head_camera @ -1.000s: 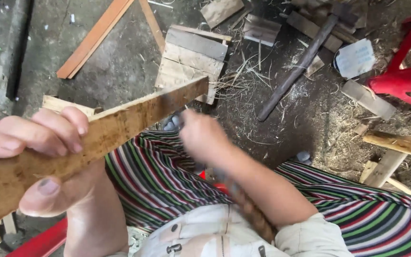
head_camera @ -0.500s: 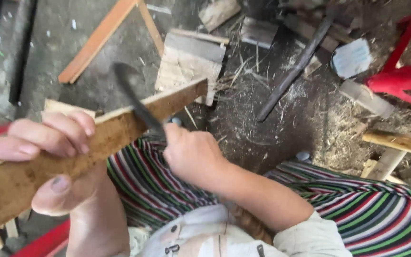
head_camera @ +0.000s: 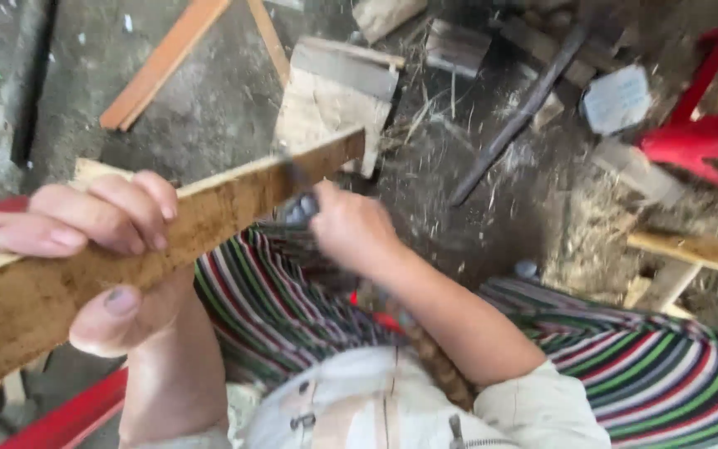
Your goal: Shaving a wooden beam with a curved hand blade to remove the outer layer or smooth the surface.
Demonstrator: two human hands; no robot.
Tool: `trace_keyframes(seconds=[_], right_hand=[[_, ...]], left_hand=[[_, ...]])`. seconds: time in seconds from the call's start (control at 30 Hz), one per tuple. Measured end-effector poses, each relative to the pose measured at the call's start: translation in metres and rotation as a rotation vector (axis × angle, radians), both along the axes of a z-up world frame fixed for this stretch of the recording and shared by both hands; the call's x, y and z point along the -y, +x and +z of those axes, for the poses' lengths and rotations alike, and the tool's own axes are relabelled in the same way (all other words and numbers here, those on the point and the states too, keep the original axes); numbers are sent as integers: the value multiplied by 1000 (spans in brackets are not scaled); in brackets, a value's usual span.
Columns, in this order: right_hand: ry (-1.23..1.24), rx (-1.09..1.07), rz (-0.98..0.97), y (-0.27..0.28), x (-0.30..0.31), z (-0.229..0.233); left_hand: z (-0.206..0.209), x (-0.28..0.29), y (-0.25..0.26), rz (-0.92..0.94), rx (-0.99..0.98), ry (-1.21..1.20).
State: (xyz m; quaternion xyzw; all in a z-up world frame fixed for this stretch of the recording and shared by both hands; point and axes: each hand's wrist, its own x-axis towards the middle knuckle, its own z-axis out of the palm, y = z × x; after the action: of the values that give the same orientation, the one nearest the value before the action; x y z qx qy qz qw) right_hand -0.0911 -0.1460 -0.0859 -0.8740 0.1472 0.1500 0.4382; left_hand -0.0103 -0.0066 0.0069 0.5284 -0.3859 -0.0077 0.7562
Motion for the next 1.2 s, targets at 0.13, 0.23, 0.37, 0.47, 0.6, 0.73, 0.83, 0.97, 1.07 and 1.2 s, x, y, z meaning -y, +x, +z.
trace_keyframes(seconds=[0.13, 0.23, 0.37, 0.47, 0.6, 0.73, 0.83, 0.97, 1.07, 1.2], right_hand=[[-57, -179, -57, 6, 20, -61], [70, -183, -68, 8, 9, -3], [14, 198, 34, 1, 5, 11], [-29, -312, 31, 16, 22, -38], [-147, -278, -29, 10, 31, -71], [-20, -269, 69, 8, 20, -5], [-18, -41, 43, 3, 12, 9], [-6, -42, -93, 4, 22, -51], [-134, -19, -36, 3, 18, -36], [-71, -83, 14, -3, 12, -3]], left_hand=[[1, -2, 2, -4, 6, -2], [-3, -10, 12, -126, 59, 80], [-1, -4, 13, -202, 66, 56], [0, 0, 13, -222, 93, 39], [1, 1, 9, -196, 74, 59], [-5, -1, 10, -191, 128, 67], [-11, -8, 10, -173, -1, 51], [-15, -14, 8, -115, -78, 2], [-13, -10, 4, -146, -34, -43], [-5, -2, -2, -114, -37, -30]])
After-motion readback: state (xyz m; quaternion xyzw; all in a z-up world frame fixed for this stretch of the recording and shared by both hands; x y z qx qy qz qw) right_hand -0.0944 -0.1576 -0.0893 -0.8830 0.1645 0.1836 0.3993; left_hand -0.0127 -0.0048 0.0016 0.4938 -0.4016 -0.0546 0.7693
